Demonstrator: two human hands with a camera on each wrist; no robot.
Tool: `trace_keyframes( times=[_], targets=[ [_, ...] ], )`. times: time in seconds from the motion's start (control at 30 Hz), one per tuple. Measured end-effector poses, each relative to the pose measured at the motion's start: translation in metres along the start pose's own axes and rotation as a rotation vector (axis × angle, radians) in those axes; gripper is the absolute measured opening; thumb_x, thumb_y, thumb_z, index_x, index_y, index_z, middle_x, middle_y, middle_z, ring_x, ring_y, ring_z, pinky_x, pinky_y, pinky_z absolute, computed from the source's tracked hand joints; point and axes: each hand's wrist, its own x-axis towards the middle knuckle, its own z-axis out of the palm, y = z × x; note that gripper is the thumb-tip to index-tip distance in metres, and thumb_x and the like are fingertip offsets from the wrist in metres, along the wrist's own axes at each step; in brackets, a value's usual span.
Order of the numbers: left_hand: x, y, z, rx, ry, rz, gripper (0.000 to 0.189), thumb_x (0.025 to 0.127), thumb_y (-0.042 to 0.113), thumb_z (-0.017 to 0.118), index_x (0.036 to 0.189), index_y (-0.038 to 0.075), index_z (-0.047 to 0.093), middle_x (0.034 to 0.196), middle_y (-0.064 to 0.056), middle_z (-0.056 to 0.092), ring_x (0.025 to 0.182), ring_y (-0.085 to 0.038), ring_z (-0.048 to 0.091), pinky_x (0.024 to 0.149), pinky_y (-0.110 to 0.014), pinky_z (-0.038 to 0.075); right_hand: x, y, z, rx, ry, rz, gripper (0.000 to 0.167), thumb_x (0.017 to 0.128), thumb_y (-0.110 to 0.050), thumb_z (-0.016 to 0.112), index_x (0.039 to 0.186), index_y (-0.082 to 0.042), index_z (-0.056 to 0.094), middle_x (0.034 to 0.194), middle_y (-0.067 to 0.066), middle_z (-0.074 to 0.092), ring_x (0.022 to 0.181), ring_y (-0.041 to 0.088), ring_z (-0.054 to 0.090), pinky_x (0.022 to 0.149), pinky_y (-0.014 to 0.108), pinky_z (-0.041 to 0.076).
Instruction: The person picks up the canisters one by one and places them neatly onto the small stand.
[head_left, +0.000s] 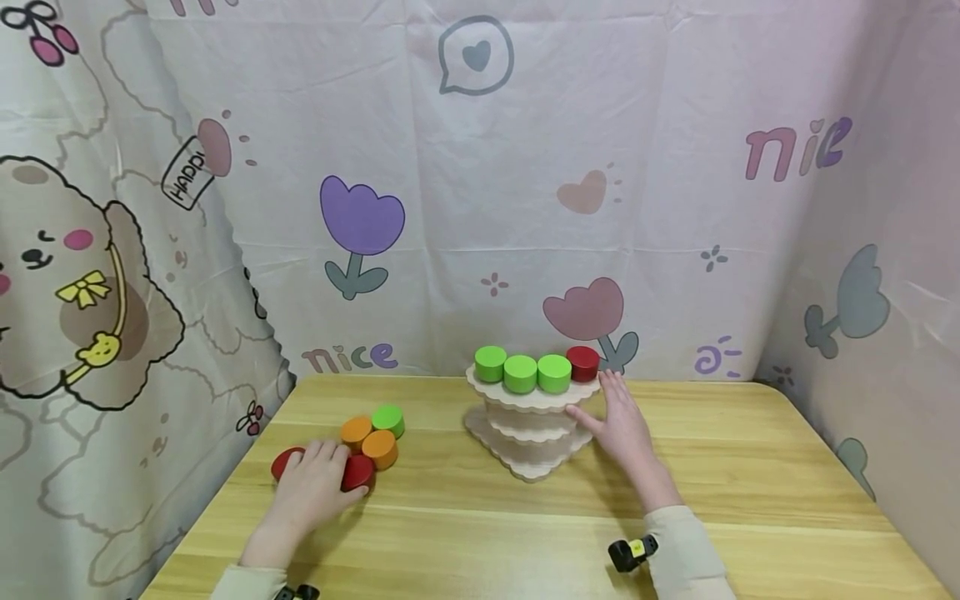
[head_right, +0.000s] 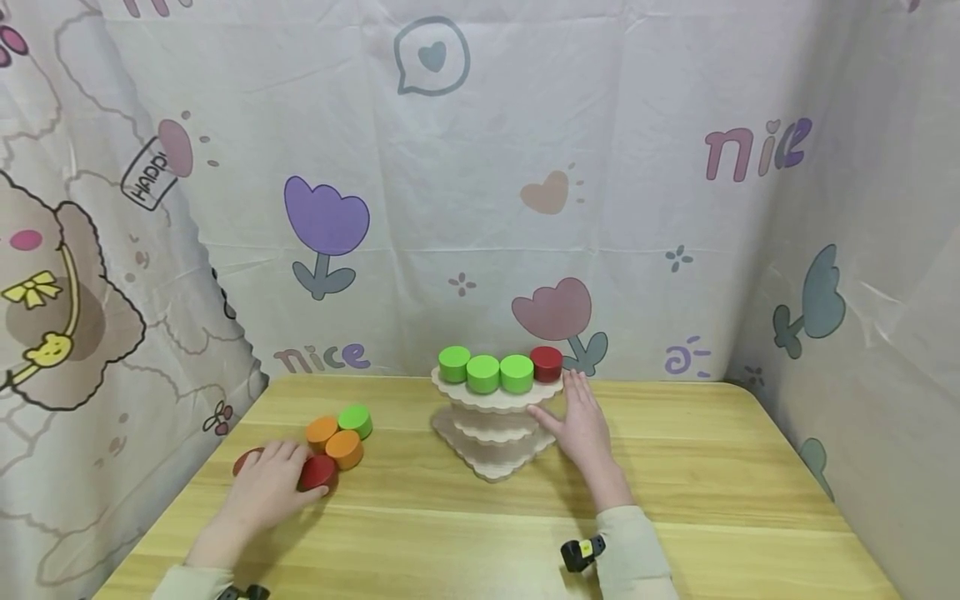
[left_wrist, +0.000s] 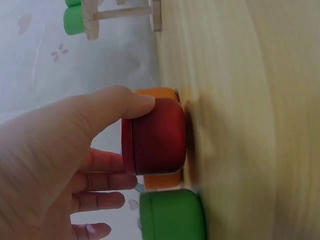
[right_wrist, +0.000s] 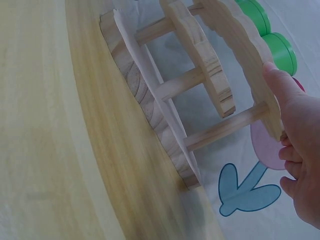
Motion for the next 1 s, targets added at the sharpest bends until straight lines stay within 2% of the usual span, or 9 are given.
trace_keyframes(
  times=[0.17,0.5,0.77,1.0],
  targets=[
    [0.001,0.011,-0.006,-0.016,0.013,0.007,0.058,0.071,0.050,0.078,0.106,0.006,0.061,0.103,-0.009,0.060,0.098,-0.028,0.051,0.077,-0.046,0.038,0.001,0.000,-0.001,0.002,-0.010,0.006,0.098,0.085,-0.059,0.064,0.150,0.005,0.027,0.157,0.026,0.024,0.149,0.042,0.016,0.120,0.053,0.017],
    [0.011,0.035,-0.015,-0.003,0.030,0.081,0.059,0.070,0.048,0.078,0.109,0.007,0.062,0.106,-0.009,0.062,0.102,-0.028,0.054,0.082,-0.046,0.041,0.000,0.000,-0.001,-0.003,-0.022,0.007,0.099,0.085,-0.060,0.063,0.150,0.005,0.026,0.158,0.026,0.023,0.149,0.042,0.014,0.120,0.053,0.016],
    [0.024,0.053,-0.020,0.007,0.097,0.167,0.053,0.070,0.050,0.076,0.102,0.011,0.061,0.099,-0.004,0.061,0.100,-0.025,0.055,0.082,-0.041,0.041,0.001,0.000,-0.001,-0.006,-0.012,-0.004,0.099,0.084,-0.061,0.063,0.149,0.005,0.028,0.157,0.026,0.025,0.148,0.042,0.016,0.119,0.054,0.018],
    [0.038,0.073,-0.019,0.014,0.090,0.215,0.059,0.071,0.057,0.073,0.106,0.011,0.062,0.110,-0.006,0.064,0.106,-0.025,0.057,0.084,-0.043,0.042,-0.001,-0.001,-0.003,-0.006,-0.024,-0.004,0.101,0.084,-0.062,0.062,0.150,0.006,0.025,0.158,0.026,0.022,0.149,0.043,0.015,0.119,0.055,0.016]
  ],
)
